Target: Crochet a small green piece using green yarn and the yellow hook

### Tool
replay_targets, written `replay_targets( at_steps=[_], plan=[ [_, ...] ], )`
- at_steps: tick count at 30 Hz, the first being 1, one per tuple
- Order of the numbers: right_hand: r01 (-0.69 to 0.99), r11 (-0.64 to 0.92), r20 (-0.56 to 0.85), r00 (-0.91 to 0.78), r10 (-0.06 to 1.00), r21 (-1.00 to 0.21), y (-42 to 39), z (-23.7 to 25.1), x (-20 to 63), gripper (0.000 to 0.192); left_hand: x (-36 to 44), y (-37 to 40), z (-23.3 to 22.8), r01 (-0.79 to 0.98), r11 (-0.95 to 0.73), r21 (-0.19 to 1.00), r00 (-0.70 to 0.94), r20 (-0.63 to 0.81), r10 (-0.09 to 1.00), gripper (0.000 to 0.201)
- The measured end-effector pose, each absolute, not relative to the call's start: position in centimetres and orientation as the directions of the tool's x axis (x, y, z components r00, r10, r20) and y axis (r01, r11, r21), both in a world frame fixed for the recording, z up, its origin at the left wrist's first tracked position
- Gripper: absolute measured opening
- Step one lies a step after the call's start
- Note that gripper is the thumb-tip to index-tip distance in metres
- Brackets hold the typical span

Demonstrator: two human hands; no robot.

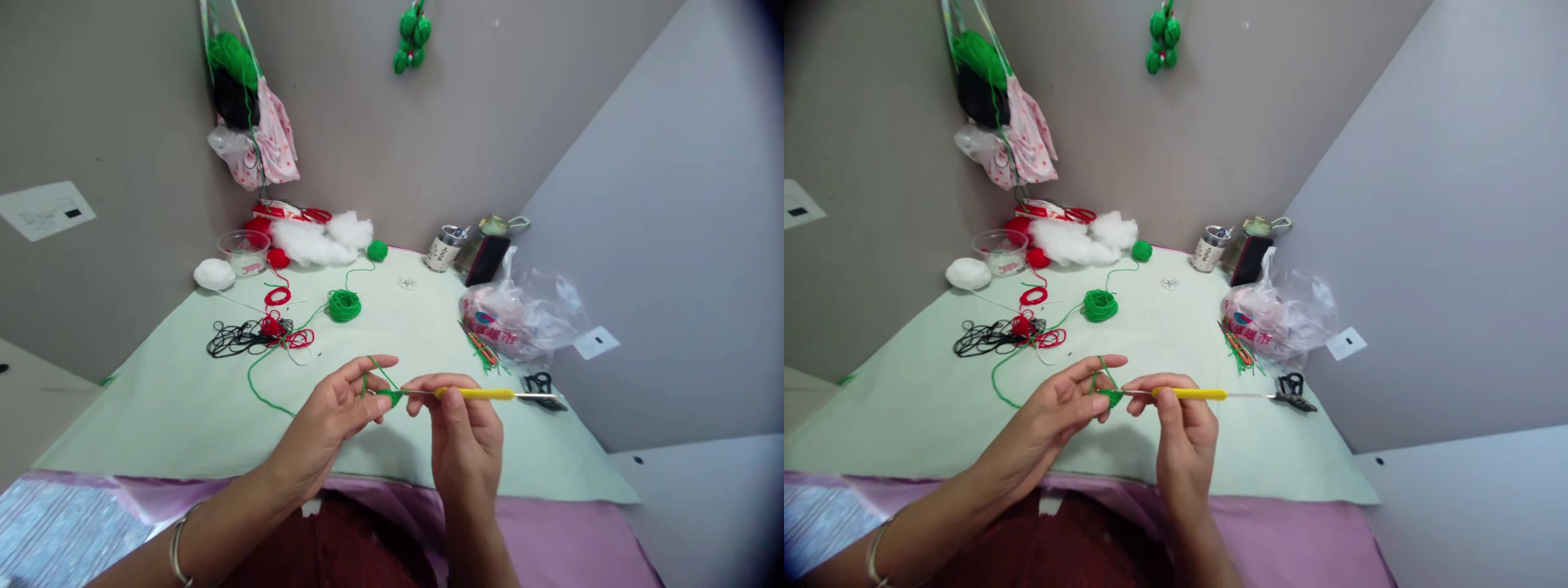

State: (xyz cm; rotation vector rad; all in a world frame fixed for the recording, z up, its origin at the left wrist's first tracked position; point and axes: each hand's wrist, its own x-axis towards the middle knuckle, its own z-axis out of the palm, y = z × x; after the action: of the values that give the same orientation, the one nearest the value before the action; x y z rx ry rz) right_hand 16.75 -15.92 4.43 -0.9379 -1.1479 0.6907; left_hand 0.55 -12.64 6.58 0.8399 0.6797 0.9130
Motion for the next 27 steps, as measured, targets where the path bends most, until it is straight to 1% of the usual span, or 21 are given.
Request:
replay_targets(
  at_steps=[1,3,6,9,11,13,15,17,18,19,21,23,24,25,27],
  plan=[
    [-0.011,0.458,0.437,0.278,0.855,-0.889,-15.9,4.4,16.8,0.025,0.5,-12.6,6.5,-0.398,0.335,0.854,0.450,-0.137,0.883,0.043],
    [0.034,0.469,0.461,0.256,0.850,-0.883,-16.0,4.5,16.9,0.024,0.4,-12.6,6.2,-0.396,0.292,0.871,0.431,-0.105,0.896,0.041],
    [0.239,0.515,0.559,0.186,0.808,-0.823,-16.5,4.9,17.0,0.022,0.4,-12.7,5.8,-0.349,0.208,0.914,0.384,-0.063,0.921,0.039],
    [0.448,0.613,0.695,0.026,0.719,-0.651,-16.9,5.2,16.9,0.025,0.4,-12.8,5.5,-0.258,0.115,0.959,0.313,-0.029,0.949,0.036],
    [0.529,0.668,0.762,-0.062,0.645,-0.523,-16.9,5.2,16.7,0.028,0.5,-13.0,5.5,-0.205,0.071,0.976,0.272,-0.013,0.962,0.033],
    [0.598,0.687,0.807,-0.109,0.581,-0.414,-16.8,4.7,16.5,0.032,0.7,-13.2,5.6,-0.192,0.044,0.980,0.244,0.004,0.970,0.032],
    [0.673,0.668,0.833,-0.138,0.536,-0.318,-16.7,4.0,16.4,0.036,0.9,-13.3,5.7,-0.238,0.059,0.969,0.254,0.003,0.967,0.037],
    [0.734,0.630,0.851,-0.141,0.506,-0.253,-16.6,3.3,16.4,0.039,0.9,-13.2,5.8,-0.332,0.179,0.926,0.336,-0.061,0.940,0.046],
    [0.742,0.620,0.856,-0.123,0.501,-0.257,-16.6,3.1,16.5,0.038,0.9,-13.0,5.8,-0.374,0.277,0.885,0.404,-0.114,0.908,0.051],
    [0.725,0.619,0.857,-0.080,0.509,-0.300,-16.7,3.1,16.5,0.037,0.8,-12.8,5.8,-0.403,0.376,0.834,0.466,-0.167,0.869,0.054],
    [0.611,0.630,0.825,0.069,0.561,-0.480,-16.7,3.3,16.6,0.030,0.5,-12.4,5.8,-0.435,0.508,0.744,0.534,-0.241,0.810,0.056],
    [0.419,0.623,0.739,0.218,0.638,-0.661,-16.6,3.9,16.6,0.025,0.2,-12.1,5.9,-0.465,0.519,0.718,0.524,-0.250,0.814,0.052],
    [0.334,0.611,0.694,0.261,0.671,-0.717,-16.5,4.2,16.5,0.024,0.2,-12.1,5.9,-0.473,0.501,0.725,0.513,-0.236,0.825,0.050],
    [0.278,0.601,0.662,0.273,0.698,-0.749,-16.4,4.5,16.5,0.024,0.2,-12.1,5.9,-0.470,0.481,0.740,0.512,-0.216,0.832,0.047],
    [0.247,0.581,0.629,0.233,0.742,-0.776,-16.3,4.8,16.3,0.023,0.4,-12.3,5.9,-0.452,0.421,0.786,0.496,-0.171,0.851,0.044]
  ],
)
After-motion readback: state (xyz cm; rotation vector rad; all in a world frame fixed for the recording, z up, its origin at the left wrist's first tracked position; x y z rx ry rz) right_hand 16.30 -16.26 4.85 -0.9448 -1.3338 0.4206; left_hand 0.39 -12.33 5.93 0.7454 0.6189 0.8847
